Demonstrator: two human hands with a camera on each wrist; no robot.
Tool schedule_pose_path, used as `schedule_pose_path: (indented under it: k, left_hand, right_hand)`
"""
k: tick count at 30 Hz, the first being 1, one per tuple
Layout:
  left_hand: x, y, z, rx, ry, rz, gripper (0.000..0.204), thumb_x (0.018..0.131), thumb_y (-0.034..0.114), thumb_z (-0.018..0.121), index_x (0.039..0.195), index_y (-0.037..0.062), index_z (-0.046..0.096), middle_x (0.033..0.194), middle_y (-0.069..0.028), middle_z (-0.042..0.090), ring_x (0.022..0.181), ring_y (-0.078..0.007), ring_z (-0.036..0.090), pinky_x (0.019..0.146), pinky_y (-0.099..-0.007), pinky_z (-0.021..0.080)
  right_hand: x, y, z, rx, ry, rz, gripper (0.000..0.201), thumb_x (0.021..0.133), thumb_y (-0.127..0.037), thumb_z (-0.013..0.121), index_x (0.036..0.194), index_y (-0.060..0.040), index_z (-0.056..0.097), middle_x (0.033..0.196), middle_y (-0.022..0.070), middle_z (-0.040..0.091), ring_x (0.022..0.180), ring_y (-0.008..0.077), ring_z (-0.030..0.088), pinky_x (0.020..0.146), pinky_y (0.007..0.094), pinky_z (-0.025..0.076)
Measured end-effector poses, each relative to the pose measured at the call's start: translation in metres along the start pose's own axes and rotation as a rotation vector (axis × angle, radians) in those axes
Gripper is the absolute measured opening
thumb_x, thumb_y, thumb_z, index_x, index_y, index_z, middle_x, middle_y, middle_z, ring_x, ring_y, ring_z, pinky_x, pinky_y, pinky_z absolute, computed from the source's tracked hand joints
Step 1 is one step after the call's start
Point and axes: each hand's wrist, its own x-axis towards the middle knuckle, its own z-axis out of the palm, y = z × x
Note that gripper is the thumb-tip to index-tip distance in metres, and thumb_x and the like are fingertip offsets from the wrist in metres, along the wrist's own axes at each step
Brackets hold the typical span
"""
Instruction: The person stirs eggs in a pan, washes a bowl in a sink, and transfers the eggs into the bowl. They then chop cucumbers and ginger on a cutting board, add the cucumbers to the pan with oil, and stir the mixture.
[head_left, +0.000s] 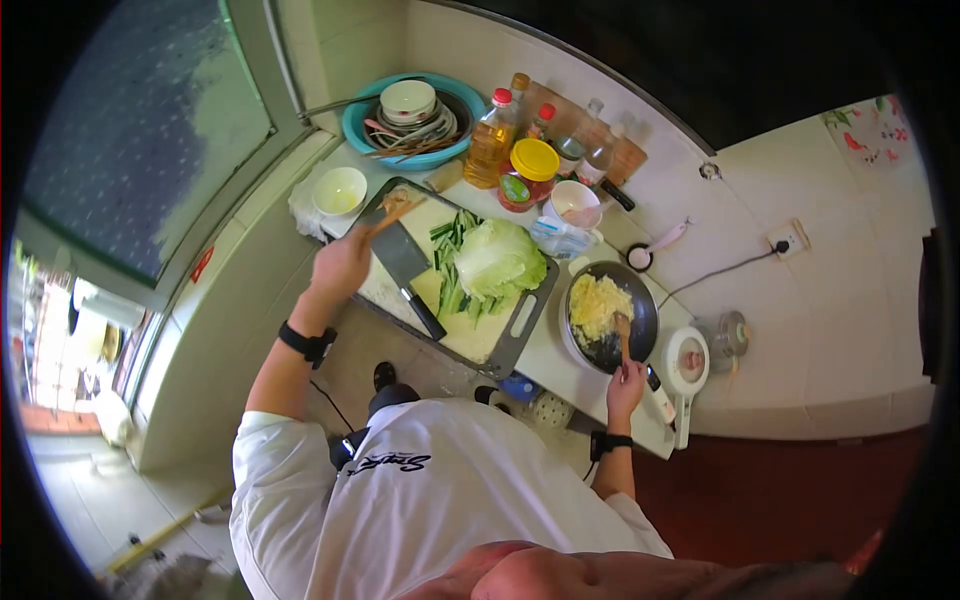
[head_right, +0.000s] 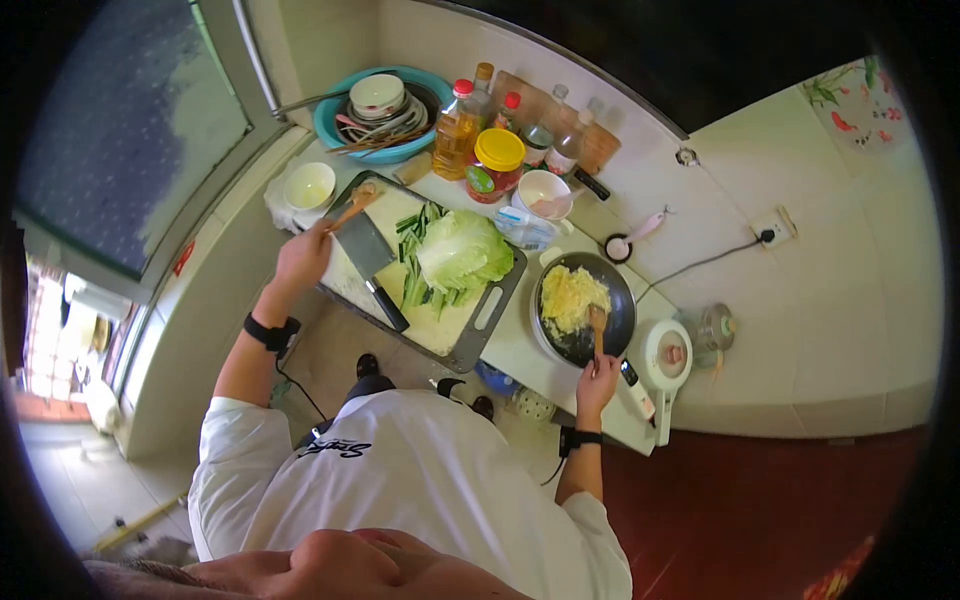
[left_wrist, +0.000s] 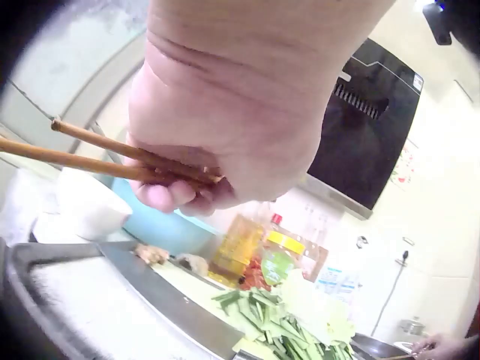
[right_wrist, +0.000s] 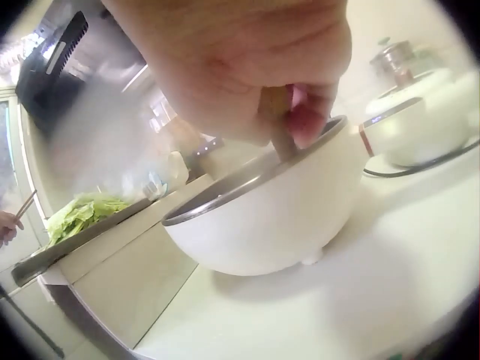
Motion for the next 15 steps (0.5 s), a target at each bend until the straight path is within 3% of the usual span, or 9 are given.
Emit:
schedule_pose_path:
  k: [5, 8, 12, 15]
  left_hand:
    - [0.062, -0.001, 0.055, -0.02, -0.153, 0.307, 0.022, 0.089, 0.013, 0.052, 0.11, 0.0085, 0.059, 0.09, -0.019, 0.067, 0.083, -0.0383, 0.067, 0.07, -0.0485, 0.054]
    - [0.077, -0.004, 0.079, 0.127, -0.293, 0.31, 0.021, 0.086, 0.009, 0.055, 0.107, 0.0076, 0.059, 0.096, -0.0176, 0.067, 0.085, -0.0367, 0.069, 0.07, -0.0457, 0.056]
    - [0.089, -0.011, 0.091, 0.199, -0.25, 0.247, 0.022, 0.083, 0.007, 0.058, 0.105, 0.0083, 0.059, 0.098, -0.0167, 0.066, 0.087, -0.0345, 0.069, 0.072, -0.0425, 0.057]
    - [0.087, -0.011, 0.091, 0.25, -0.227, 0.242, 0.022, 0.083, 0.008, 0.059, 0.105, 0.009, 0.06, 0.099, -0.0158, 0.066, 0.087, -0.0336, 0.069, 0.072, -0.0411, 0.058]
  right_hand:
    - [-0.011, -0.025, 0.016, -0.216, 0.06, 0.043, 0.032, 0.08, -0.007, 0.068, 0.112, -0.0056, 0.066, 0.115, 0.017, 0.06, 0.107, 0.0365, 0.058, 0.092, 0.0416, 0.048]
    - [-0.02, -0.046, 0.014, -0.335, 0.125, 0.042, 0.034, 0.082, -0.008, 0.067, 0.115, -0.0051, 0.064, 0.118, 0.0166, 0.06, 0.113, 0.0368, 0.056, 0.095, 0.043, 0.046]
    - [-0.032, -0.067, 0.009, -0.392, 0.26, 0.039, 0.033, 0.083, -0.007, 0.066, 0.116, -0.0047, 0.064, 0.12, 0.0165, 0.06, 0.114, 0.0368, 0.055, 0.096, 0.0437, 0.045]
    - [-0.045, -0.084, 0.005, -0.249, 0.286, 0.073, 0.032, 0.085, -0.007, 0.066, 0.117, -0.0038, 0.063, 0.121, 0.0174, 0.059, 0.114, 0.0368, 0.055, 0.097, 0.043, 0.045]
